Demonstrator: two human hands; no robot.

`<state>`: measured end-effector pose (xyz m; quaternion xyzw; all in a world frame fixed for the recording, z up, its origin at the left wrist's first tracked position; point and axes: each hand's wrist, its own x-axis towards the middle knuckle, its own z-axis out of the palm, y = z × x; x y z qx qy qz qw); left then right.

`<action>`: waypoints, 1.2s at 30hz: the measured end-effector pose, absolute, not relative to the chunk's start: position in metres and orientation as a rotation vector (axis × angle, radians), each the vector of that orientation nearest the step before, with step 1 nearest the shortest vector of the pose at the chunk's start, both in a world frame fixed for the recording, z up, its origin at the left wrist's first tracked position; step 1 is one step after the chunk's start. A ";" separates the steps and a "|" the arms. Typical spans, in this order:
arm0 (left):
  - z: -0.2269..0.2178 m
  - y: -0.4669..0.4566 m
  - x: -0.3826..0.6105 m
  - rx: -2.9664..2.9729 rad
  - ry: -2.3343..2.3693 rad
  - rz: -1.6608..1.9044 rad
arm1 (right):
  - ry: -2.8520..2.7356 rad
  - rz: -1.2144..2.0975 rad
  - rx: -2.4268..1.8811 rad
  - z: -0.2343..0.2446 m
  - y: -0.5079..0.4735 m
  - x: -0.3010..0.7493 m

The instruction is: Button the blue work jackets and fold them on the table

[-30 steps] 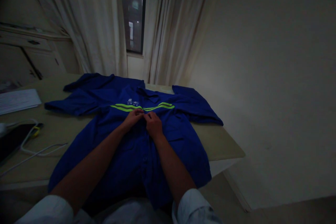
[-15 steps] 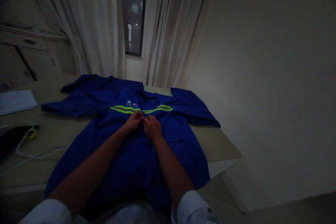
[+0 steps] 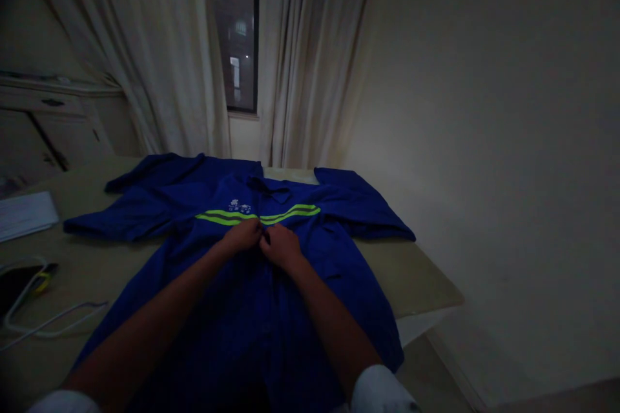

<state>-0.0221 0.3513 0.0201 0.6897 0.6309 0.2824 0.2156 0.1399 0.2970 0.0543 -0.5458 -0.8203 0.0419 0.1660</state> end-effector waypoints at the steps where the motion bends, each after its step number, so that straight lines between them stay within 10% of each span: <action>1: 0.026 0.358 -0.024 1.954 1.783 0.739 | -2.350 0.125 -1.558 0.059 0.306 0.142; 15: 0.058 0.508 -0.082 2.415 1.914 0.753 | -2.387 0.013 -1.555 0.047 0.518 0.197; 36: 0.072 0.600 -0.124 2.081 1.712 0.847 | -2.046 1.172 -1.211 0.055 0.617 0.165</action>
